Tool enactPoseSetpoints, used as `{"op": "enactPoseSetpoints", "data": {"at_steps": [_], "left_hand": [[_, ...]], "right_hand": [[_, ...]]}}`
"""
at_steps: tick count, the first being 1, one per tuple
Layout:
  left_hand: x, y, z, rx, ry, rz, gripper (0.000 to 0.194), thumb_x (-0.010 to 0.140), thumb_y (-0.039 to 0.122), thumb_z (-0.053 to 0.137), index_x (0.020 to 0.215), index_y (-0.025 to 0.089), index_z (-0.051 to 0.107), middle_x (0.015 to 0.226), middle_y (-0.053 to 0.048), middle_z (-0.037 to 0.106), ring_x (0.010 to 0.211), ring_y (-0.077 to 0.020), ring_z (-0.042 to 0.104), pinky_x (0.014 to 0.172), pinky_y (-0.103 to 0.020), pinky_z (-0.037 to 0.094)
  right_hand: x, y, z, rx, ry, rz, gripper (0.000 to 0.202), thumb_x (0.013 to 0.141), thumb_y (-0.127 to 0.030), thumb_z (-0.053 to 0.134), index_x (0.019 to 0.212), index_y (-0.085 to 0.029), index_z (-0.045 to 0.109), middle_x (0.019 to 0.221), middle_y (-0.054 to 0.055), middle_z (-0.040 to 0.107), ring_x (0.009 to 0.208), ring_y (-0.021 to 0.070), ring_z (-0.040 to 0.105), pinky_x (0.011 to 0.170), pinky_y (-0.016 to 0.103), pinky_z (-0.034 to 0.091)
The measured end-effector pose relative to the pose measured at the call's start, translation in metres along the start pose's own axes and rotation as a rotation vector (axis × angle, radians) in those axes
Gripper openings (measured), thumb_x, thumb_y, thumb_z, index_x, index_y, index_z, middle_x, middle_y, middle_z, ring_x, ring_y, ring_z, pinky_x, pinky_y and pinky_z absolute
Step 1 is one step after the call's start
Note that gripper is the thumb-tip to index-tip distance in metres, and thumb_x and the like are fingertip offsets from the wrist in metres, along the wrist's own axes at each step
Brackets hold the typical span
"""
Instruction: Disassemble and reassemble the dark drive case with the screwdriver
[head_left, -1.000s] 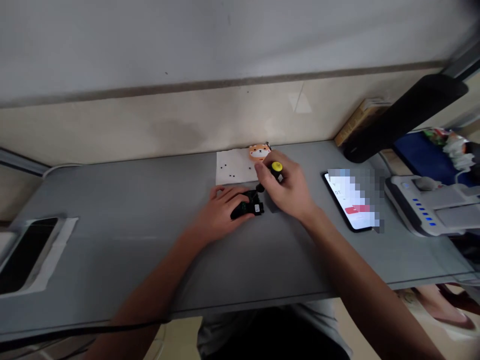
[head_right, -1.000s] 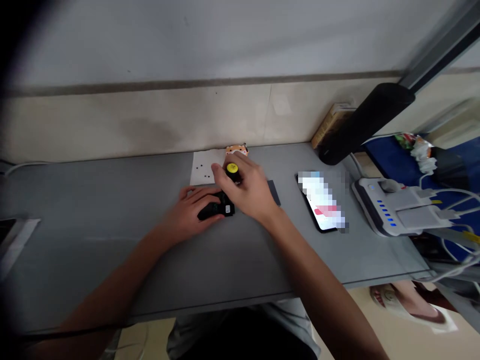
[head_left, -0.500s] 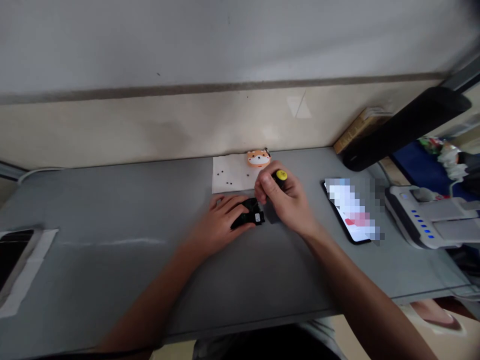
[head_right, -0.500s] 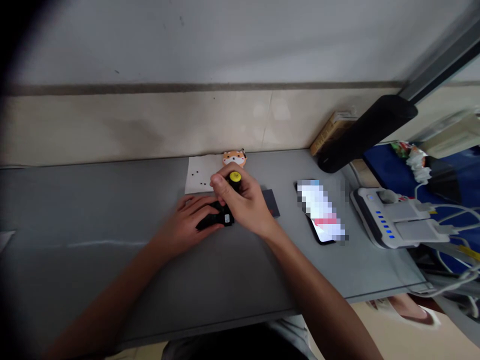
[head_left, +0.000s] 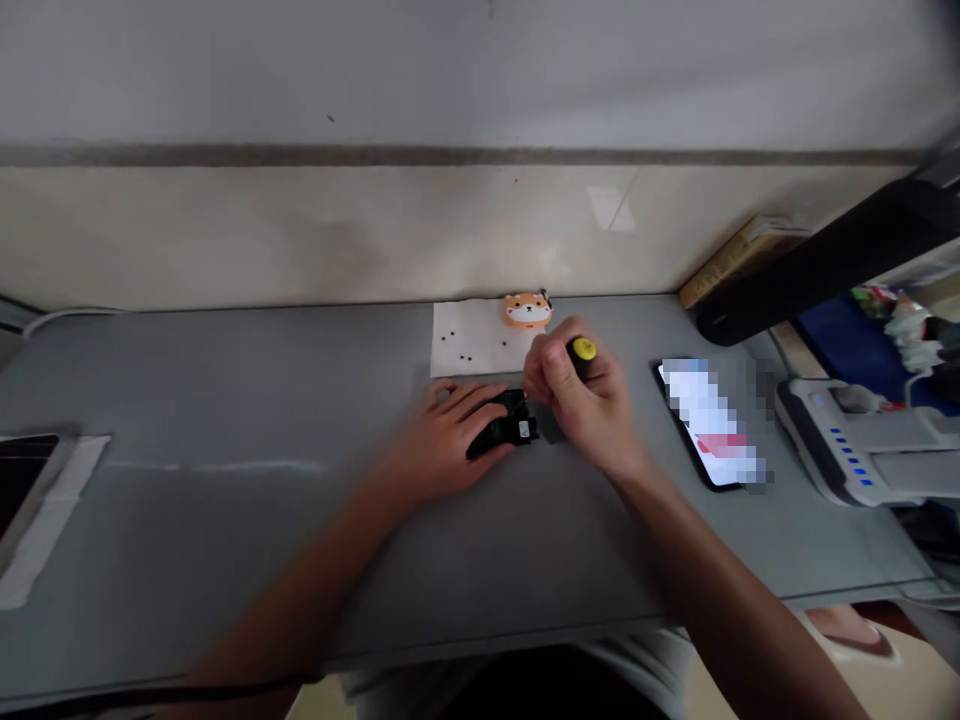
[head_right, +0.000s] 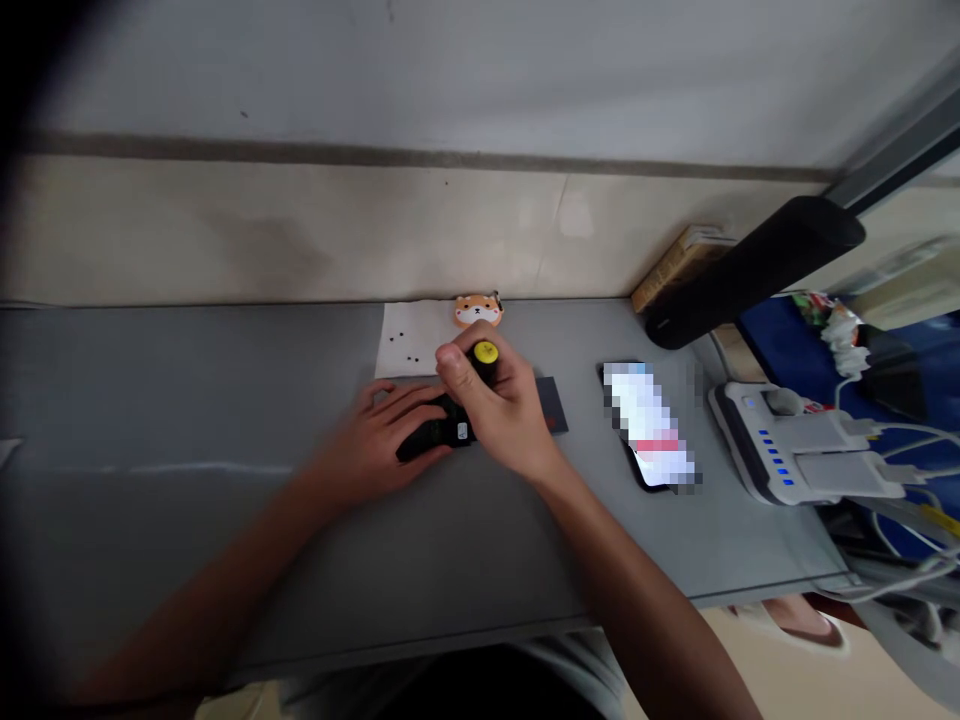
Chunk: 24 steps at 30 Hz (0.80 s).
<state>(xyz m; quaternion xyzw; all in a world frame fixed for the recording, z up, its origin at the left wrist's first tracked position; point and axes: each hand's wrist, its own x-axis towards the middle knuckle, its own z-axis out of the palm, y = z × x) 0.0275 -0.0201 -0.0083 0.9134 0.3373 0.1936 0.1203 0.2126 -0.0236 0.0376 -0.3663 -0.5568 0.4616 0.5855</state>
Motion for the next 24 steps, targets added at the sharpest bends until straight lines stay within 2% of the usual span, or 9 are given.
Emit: {"op": "enactPoseSetpoints", "data": {"at_steps": [8, 13, 24], "left_hand": [[-0.0017, -0.0026, 0.0033, -0.027, 0.012, -0.043, 0.037, 0.102, 0.045, 0.054, 0.132, 0.023, 0.057, 0.137, -0.010, 0.067, 0.127, -0.0284, 0.063, 0.114, -0.052, 0.039], [-0.0022, -0.0025, 0.0031, -0.009, 0.042, -0.036, 0.038, 0.102, 0.044, 0.055, 0.133, 0.022, 0.058, 0.134, -0.011, 0.069, 0.125, -0.0293, 0.064, 0.113, -0.053, 0.040], [-0.0013, -0.0022, 0.0037, -0.012, 0.018, -0.068, 0.036, 0.099, 0.043, 0.060, 0.129, 0.024, 0.060, 0.138, -0.009, 0.067, 0.125, -0.0293, 0.063, 0.115, -0.055, 0.038]], "right_hand": [[-0.0003, 0.0025, 0.0005, 0.010, 0.000, 0.027, 0.038, 0.096, -0.057, 0.060, 0.080, -0.026, 0.044, 0.065, -0.007, 0.042, 0.057, 0.0112, 0.037, 0.055, 0.029, 0.035], [-0.0009, 0.0021, -0.0007, 0.022, 0.005, -0.012, 0.035, 0.096, -0.049, 0.063, 0.079, -0.024, 0.047, 0.067, -0.006, 0.045, 0.059, 0.0106, 0.038, 0.057, 0.029, 0.034], [0.0007, 0.0042, -0.0006, 0.114, -0.002, -0.011, 0.036, 0.095, -0.050, 0.065, 0.078, -0.024, 0.047, 0.064, -0.007, 0.044, 0.056, 0.0092, 0.036, 0.054, 0.027, 0.031]]}}
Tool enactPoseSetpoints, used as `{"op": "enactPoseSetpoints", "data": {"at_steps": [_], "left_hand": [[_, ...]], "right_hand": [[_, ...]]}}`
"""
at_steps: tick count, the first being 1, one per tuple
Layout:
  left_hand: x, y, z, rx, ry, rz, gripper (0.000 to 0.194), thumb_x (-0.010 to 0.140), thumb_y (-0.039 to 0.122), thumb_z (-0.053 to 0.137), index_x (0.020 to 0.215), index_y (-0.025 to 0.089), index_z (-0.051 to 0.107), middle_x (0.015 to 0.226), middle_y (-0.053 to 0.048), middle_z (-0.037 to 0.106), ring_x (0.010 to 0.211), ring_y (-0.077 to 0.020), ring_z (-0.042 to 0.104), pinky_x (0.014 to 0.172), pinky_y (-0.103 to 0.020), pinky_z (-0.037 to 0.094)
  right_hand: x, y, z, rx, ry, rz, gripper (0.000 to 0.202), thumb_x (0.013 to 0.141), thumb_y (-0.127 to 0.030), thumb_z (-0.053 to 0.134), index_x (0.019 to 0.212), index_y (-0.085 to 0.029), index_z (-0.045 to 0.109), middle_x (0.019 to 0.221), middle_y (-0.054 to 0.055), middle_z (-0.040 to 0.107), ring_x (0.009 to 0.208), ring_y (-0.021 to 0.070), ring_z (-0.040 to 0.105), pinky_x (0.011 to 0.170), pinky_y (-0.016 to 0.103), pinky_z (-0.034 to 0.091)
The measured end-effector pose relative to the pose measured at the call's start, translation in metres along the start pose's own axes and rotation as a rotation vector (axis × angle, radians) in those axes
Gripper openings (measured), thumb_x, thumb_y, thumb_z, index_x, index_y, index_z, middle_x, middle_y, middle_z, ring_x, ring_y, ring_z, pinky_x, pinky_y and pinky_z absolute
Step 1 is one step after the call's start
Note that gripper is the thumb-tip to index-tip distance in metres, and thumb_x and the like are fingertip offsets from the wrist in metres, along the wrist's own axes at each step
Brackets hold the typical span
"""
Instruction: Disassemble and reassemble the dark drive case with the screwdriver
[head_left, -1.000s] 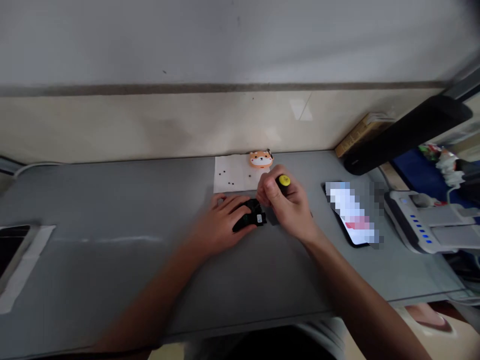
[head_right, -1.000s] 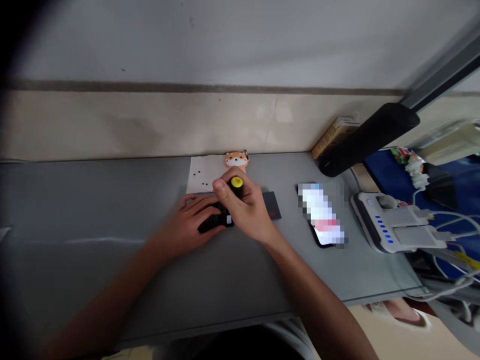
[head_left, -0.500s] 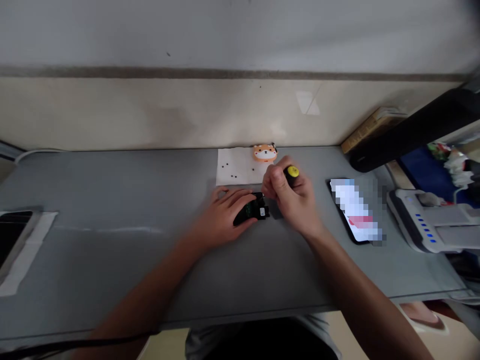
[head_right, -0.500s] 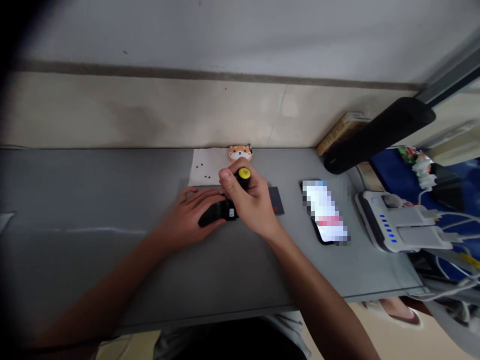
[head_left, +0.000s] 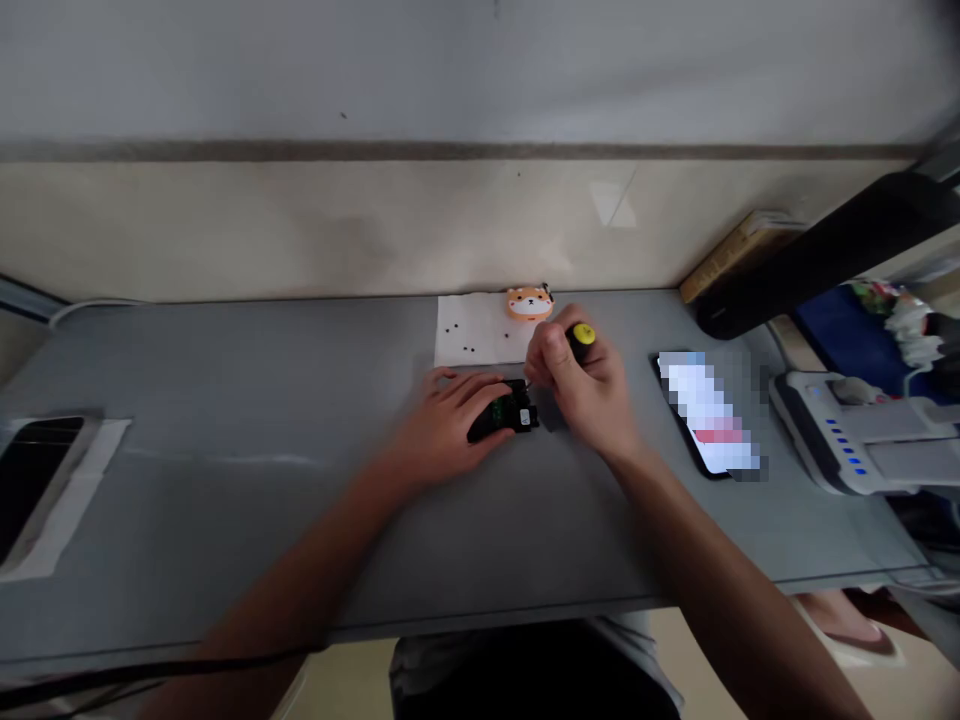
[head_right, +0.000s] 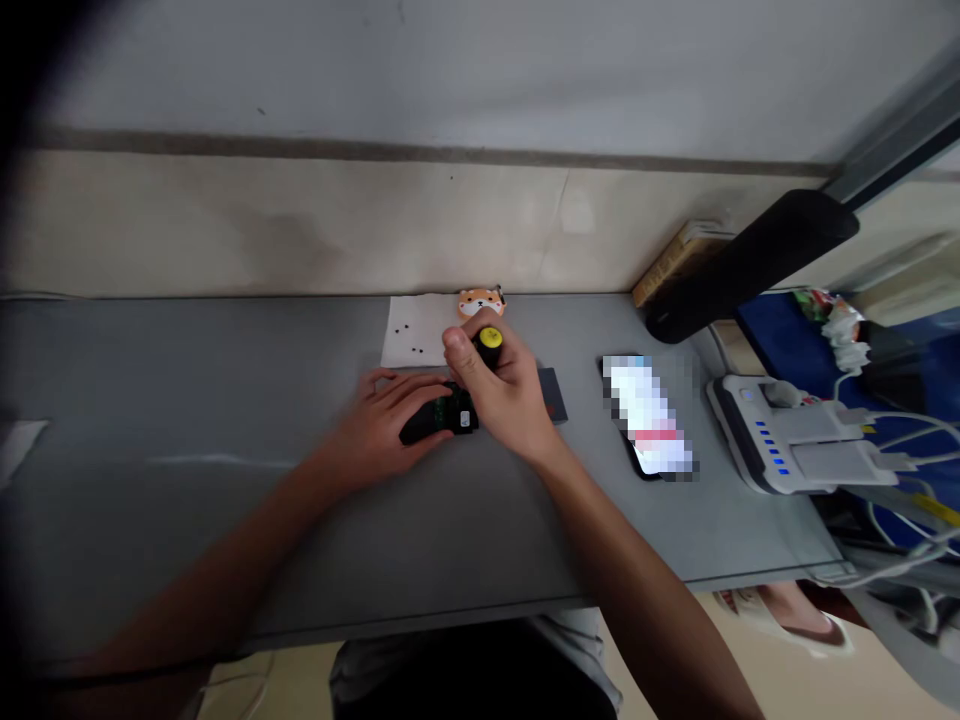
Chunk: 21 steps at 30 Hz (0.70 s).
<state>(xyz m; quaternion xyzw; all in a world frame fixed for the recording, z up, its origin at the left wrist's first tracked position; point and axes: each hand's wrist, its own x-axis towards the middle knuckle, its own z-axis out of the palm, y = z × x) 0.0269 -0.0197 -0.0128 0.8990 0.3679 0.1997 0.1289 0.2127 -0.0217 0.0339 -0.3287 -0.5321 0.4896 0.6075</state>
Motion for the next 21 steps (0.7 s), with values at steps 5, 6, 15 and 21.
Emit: {"op": "enactPoseSetpoints", "data": {"at_steps": [5, 6, 15, 21], "left_hand": [[0.0001, 0.0025, -0.0026, 0.023, -0.010, -0.005, 0.035, 0.101, 0.043, 0.057, 0.130, 0.023, 0.059, 0.136, -0.009, 0.067, 0.126, -0.0284, 0.063, 0.115, -0.052, 0.039], [0.0000, 0.0033, -0.0033, 0.029, -0.009, -0.004, 0.035, 0.102, 0.043, 0.057, 0.130, 0.023, 0.058, 0.136, -0.009, 0.067, 0.125, -0.0282, 0.063, 0.115, -0.052, 0.040], [0.0003, 0.0033, -0.0021, 0.044, 0.013, 0.019, 0.024, 0.101, 0.041, 0.058, 0.117, 0.024, 0.064, 0.127, -0.007, 0.071, 0.119, -0.0262, 0.065, 0.114, -0.051, 0.040], [-0.0002, 0.0034, -0.0030, 0.047, 0.018, 0.025, 0.020, 0.102, 0.039, 0.058, 0.113, 0.025, 0.066, 0.129, -0.007, 0.071, 0.121, -0.0252, 0.065, 0.112, -0.050, 0.040]], "right_hand": [[-0.0002, -0.0020, 0.0003, -0.015, 0.000, 0.016, 0.038, 0.094, -0.052, 0.065, 0.077, -0.024, 0.046, 0.063, -0.007, 0.045, 0.056, 0.0090, 0.036, 0.054, 0.027, 0.031], [-0.0002, -0.0022, 0.0004, -0.016, 0.000, 0.017, 0.039, 0.094, -0.053, 0.066, 0.077, -0.024, 0.046, 0.063, -0.007, 0.044, 0.056, 0.0090, 0.037, 0.054, 0.027, 0.031], [-0.0028, -0.0063, 0.0037, -0.130, -0.003, 0.017, 0.039, 0.096, -0.054, 0.061, 0.076, -0.023, 0.049, 0.067, -0.005, 0.044, 0.060, 0.0099, 0.040, 0.058, 0.029, 0.032], [-0.0002, -0.0072, 0.0015, -0.117, 0.020, 0.006, 0.041, 0.095, -0.056, 0.061, 0.075, -0.023, 0.047, 0.066, -0.006, 0.043, 0.060, 0.0100, 0.039, 0.058, 0.029, 0.032]]}}
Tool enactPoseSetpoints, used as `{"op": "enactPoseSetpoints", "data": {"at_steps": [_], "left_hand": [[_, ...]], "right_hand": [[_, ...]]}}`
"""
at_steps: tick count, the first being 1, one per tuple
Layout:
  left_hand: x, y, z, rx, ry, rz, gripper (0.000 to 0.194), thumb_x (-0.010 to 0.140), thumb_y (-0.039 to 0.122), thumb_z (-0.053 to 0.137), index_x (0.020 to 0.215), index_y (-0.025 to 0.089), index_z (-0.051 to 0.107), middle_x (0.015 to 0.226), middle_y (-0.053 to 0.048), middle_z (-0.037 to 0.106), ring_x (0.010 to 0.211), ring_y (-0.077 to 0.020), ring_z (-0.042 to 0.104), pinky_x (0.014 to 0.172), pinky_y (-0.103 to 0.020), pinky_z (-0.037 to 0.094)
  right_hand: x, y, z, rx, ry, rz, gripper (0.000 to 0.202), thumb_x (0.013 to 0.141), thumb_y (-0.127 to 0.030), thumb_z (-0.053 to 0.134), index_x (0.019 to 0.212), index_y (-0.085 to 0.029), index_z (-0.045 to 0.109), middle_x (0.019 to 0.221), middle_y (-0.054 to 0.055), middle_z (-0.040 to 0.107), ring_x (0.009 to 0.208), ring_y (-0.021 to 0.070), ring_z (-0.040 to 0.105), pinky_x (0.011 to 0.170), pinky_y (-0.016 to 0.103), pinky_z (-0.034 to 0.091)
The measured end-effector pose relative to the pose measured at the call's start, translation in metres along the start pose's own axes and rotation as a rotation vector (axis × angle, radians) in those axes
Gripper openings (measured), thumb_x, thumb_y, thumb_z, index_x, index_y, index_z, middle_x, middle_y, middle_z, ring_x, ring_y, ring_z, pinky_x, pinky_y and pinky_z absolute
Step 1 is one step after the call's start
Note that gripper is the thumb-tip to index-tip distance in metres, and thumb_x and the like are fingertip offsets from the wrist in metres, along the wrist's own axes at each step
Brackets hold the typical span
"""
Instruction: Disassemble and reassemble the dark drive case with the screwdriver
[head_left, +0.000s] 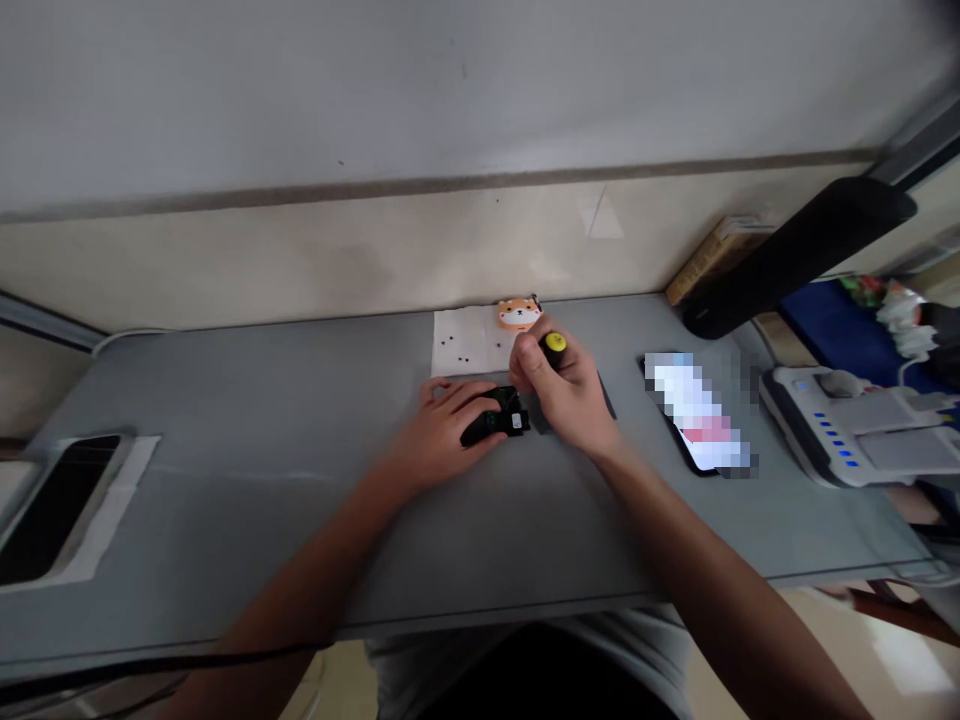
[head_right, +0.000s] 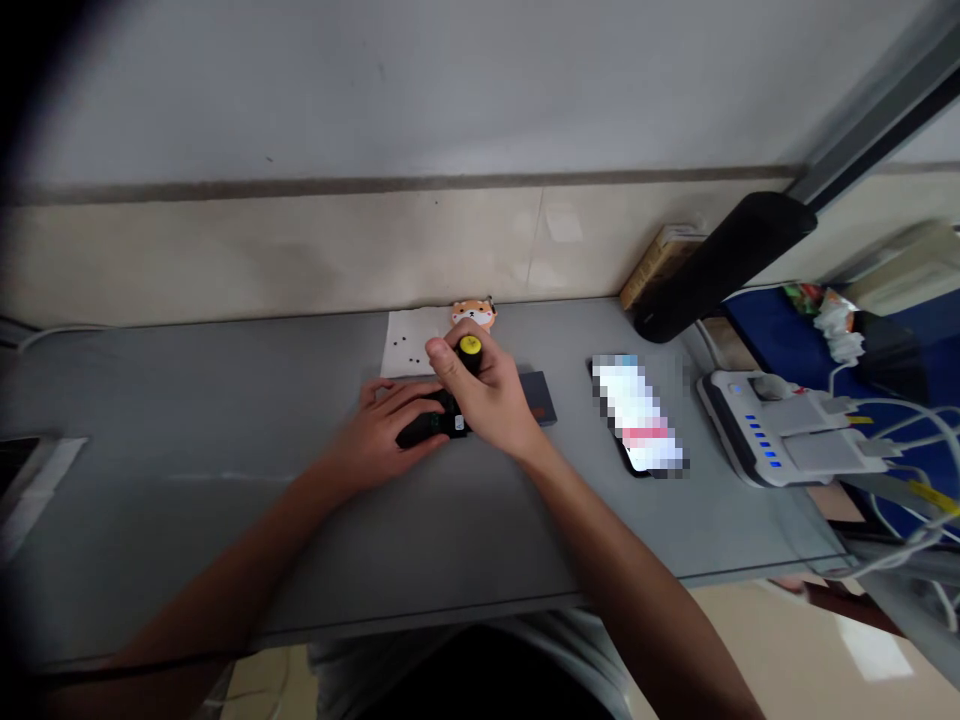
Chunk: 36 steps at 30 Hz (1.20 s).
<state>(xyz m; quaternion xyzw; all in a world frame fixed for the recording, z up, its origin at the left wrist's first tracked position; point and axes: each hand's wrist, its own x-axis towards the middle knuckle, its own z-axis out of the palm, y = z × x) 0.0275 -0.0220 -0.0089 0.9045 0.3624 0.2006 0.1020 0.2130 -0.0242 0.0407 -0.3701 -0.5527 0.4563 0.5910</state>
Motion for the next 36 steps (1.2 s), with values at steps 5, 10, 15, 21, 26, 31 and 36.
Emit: {"op": "enactPoseSetpoints", "data": {"at_steps": [5, 10, 15, 21, 26, 31, 36], "left_hand": [[-0.0005, 0.0006, -0.0007, 0.002, 0.006, 0.003, 0.018, 0.100, 0.038, 0.061, 0.111, 0.025, 0.068, 0.133, -0.006, 0.070, 0.121, -0.0252, 0.065, 0.112, -0.050, 0.039], [-0.0005, 0.0017, -0.0004, 0.015, 0.004, -0.017, 0.016, 0.100, 0.035, 0.062, 0.113, 0.027, 0.068, 0.134, -0.005, 0.069, 0.121, -0.0258, 0.065, 0.111, -0.050, 0.039], [0.0010, -0.0004, 0.0010, -0.025, -0.031, -0.044, 0.024, 0.099, 0.039, 0.062, 0.119, 0.027, 0.065, 0.134, -0.007, 0.069, 0.124, -0.0268, 0.063, 0.111, -0.049, 0.041], [0.0028, 0.0003, -0.0006, -0.079, -0.051, -0.085, 0.037, 0.095, 0.041, 0.067, 0.128, 0.025, 0.058, 0.132, -0.008, 0.069, 0.125, -0.0280, 0.063, 0.112, -0.050, 0.041], [0.0029, 0.0002, -0.0018, -0.071, -0.042, -0.055, 0.032, 0.095, 0.037, 0.066, 0.124, 0.026, 0.061, 0.131, -0.007, 0.070, 0.123, -0.0272, 0.064, 0.112, -0.050, 0.041], [0.0023, 0.0002, -0.0032, -0.060, -0.005, 0.001, 0.023, 0.095, 0.033, 0.066, 0.117, 0.025, 0.066, 0.132, -0.007, 0.069, 0.124, -0.0256, 0.063, 0.111, -0.047, 0.043], [0.0013, 0.0000, -0.0022, -0.041, 0.011, 0.023, 0.017, 0.096, 0.032, 0.066, 0.112, 0.025, 0.069, 0.133, -0.007, 0.069, 0.123, -0.0255, 0.063, 0.108, -0.047, 0.044]], "right_hand": [[0.0012, 0.0026, -0.0005, 0.054, -0.001, 0.002, 0.041, 0.096, -0.055, 0.061, 0.075, -0.023, 0.046, 0.065, -0.007, 0.042, 0.058, 0.0095, 0.037, 0.057, 0.029, 0.032], [0.0007, 0.0026, -0.0011, 0.020, -0.008, -0.008, 0.041, 0.095, -0.056, 0.062, 0.075, -0.024, 0.046, 0.065, -0.006, 0.041, 0.059, 0.0103, 0.038, 0.057, 0.030, 0.031], [0.0026, 0.0024, -0.0008, 0.121, -0.035, -0.017, 0.037, 0.100, -0.060, 0.049, 0.100, -0.025, 0.061, 0.073, -0.003, 0.049, 0.067, 0.0125, 0.047, 0.064, 0.030, 0.040], [0.0052, 0.0002, -0.0027, 0.150, 0.035, 0.012, 0.040, 0.089, -0.058, 0.069, 0.082, -0.025, 0.047, 0.077, -0.003, 0.063, 0.066, 0.0117, 0.059, 0.066, 0.030, 0.049], [0.0064, 0.0063, -0.0024, 0.208, 0.035, 0.008, 0.044, 0.088, -0.059, 0.070, 0.083, -0.027, 0.040, 0.055, -0.012, 0.046, 0.044, 0.0088, 0.043, 0.047, 0.025, 0.037], [0.0071, 0.0053, -0.0039, 0.250, 0.009, 0.030, 0.038, 0.094, -0.062, 0.058, 0.097, -0.024, 0.062, 0.073, -0.004, 0.056, 0.066, 0.0113, 0.055, 0.067, 0.029, 0.046], [0.0061, 0.0040, -0.0054, 0.275, 0.041, 0.060, 0.042, 0.083, -0.053, 0.079, 0.078, -0.024, 0.048, 0.074, -0.006, 0.061, 0.062, 0.0096, 0.060, 0.063, 0.027, 0.046]]}}
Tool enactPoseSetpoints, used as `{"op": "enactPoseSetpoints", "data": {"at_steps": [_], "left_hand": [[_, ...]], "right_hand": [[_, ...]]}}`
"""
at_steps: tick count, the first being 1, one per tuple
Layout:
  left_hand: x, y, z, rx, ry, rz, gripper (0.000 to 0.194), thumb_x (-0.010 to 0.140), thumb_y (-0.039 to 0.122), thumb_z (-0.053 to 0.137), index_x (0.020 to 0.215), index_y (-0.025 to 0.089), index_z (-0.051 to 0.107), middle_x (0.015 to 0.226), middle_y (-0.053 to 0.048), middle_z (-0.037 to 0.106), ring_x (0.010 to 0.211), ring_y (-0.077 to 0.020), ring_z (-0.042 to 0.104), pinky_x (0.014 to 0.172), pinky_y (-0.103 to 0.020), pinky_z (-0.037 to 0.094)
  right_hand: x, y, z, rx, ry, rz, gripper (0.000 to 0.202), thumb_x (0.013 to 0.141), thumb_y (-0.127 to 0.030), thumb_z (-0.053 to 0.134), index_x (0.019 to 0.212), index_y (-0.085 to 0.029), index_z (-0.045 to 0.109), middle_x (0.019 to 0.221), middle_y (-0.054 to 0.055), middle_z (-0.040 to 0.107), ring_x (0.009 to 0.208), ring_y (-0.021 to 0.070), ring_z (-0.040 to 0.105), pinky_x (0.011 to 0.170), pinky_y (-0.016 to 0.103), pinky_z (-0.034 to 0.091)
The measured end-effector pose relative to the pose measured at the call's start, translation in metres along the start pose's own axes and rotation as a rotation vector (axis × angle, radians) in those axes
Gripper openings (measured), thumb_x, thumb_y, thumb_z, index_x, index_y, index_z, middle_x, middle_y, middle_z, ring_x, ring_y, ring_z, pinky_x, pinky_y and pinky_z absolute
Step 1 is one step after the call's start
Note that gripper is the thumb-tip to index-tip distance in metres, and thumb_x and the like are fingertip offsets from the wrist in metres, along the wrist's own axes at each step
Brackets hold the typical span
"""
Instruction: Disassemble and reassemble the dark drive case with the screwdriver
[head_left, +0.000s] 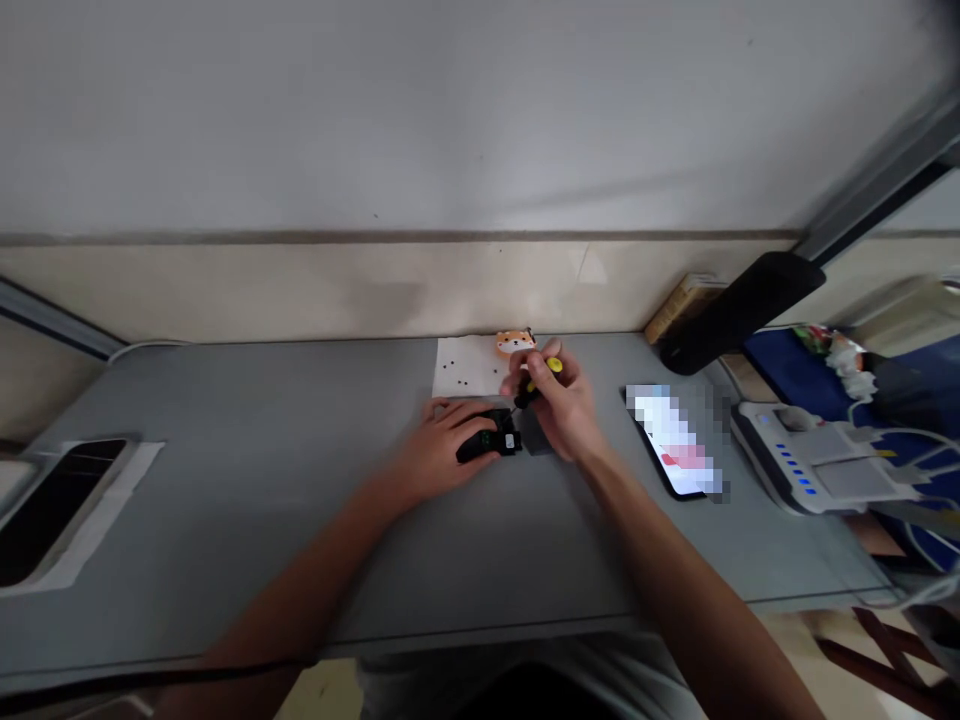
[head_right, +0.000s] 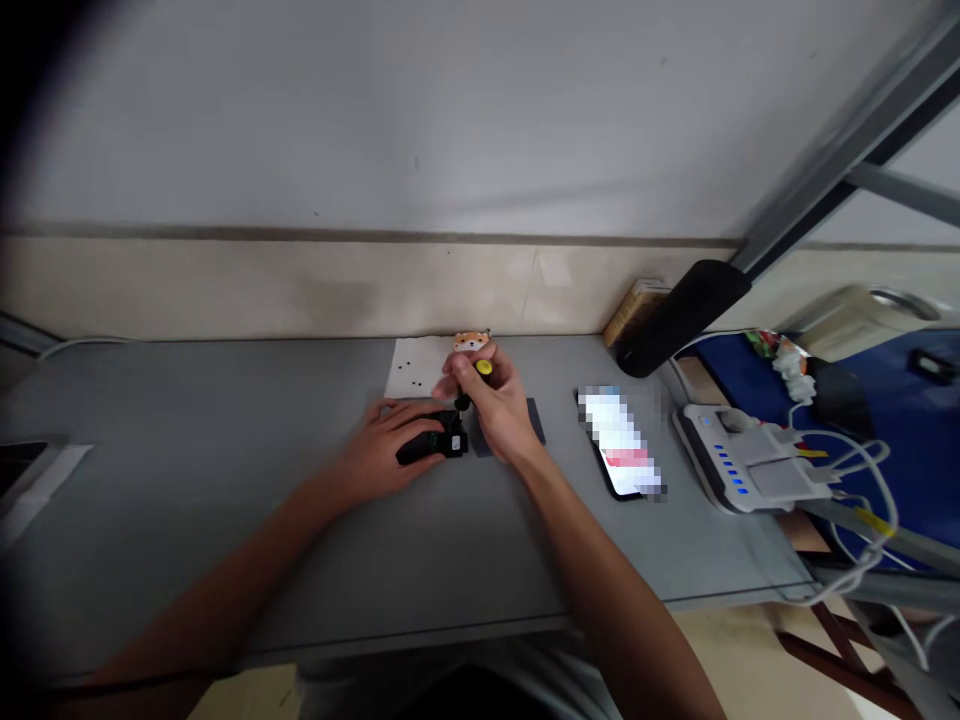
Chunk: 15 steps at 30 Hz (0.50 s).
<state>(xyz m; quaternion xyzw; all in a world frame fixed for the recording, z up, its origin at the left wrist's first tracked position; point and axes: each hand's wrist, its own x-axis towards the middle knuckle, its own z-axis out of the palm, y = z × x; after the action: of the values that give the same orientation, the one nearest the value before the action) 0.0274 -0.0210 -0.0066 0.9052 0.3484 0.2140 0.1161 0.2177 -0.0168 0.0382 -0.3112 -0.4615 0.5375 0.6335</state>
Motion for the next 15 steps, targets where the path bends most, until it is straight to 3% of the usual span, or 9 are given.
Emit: {"op": "enactPoseSetpoints", "data": {"at_steps": [3, 5, 8, 10, 15], "left_hand": [[0.0001, 0.0004, 0.0010, 0.005, 0.010, -0.004, 0.017, 0.096, 0.032, 0.066, 0.111, 0.025, 0.069, 0.130, -0.007, 0.070, 0.122, -0.0260, 0.063, 0.107, -0.049, 0.044], [0.0005, 0.0015, 0.0005, 0.010, 0.008, -0.006, 0.017, 0.096, 0.033, 0.065, 0.111, 0.025, 0.069, 0.130, -0.007, 0.070, 0.121, -0.0261, 0.064, 0.108, -0.049, 0.043], [0.0006, 0.0033, -0.0015, 0.014, -0.006, -0.026, 0.019, 0.097, 0.033, 0.063, 0.113, 0.025, 0.067, 0.134, -0.008, 0.069, 0.121, -0.0266, 0.064, 0.108, -0.050, 0.042], [0.0003, 0.0035, -0.0022, 0.005, -0.008, -0.037, 0.020, 0.096, 0.033, 0.063, 0.115, 0.025, 0.066, 0.136, -0.008, 0.068, 0.123, -0.0268, 0.063, 0.110, -0.051, 0.041], [0.0004, 0.0011, 0.0006, -0.026, -0.003, -0.041, 0.023, 0.095, 0.033, 0.065, 0.117, 0.027, 0.065, 0.135, -0.006, 0.068, 0.125, -0.0258, 0.061, 0.111, -0.048, 0.042]], "right_hand": [[0.0017, 0.0031, -0.0012, -0.026, 0.009, 0.010, 0.051, 0.083, -0.058, 0.076, 0.076, -0.026, 0.037, 0.055, -0.012, 0.044, 0.044, 0.0074, 0.040, 0.046, 0.024, 0.033], [0.0036, 0.0034, -0.0018, -0.025, 0.004, -0.003, 0.049, 0.084, -0.066, 0.070, 0.079, -0.026, 0.043, 0.055, -0.011, 0.039, 0.045, 0.0081, 0.035, 0.045, 0.024, 0.030], [0.0058, -0.0003, -0.0021, 0.054, -0.037, 0.041, 0.050, 0.090, -0.074, 0.054, 0.095, -0.025, 0.059, 0.063, -0.007, 0.044, 0.052, 0.0101, 0.041, 0.051, 0.026, 0.037], [0.0057, -0.0034, -0.0023, 0.084, -0.046, 0.083, 0.047, 0.091, -0.069, 0.057, 0.099, -0.024, 0.065, 0.071, -0.004, 0.049, 0.059, 0.0105, 0.047, 0.058, 0.027, 0.042], [0.0017, -0.0046, -0.0056, -0.018, -0.039, 0.061, 0.047, 0.080, -0.068, 0.072, 0.076, -0.023, 0.058, 0.080, -0.001, 0.059, 0.068, 0.0119, 0.058, 0.068, 0.029, 0.048]]}}
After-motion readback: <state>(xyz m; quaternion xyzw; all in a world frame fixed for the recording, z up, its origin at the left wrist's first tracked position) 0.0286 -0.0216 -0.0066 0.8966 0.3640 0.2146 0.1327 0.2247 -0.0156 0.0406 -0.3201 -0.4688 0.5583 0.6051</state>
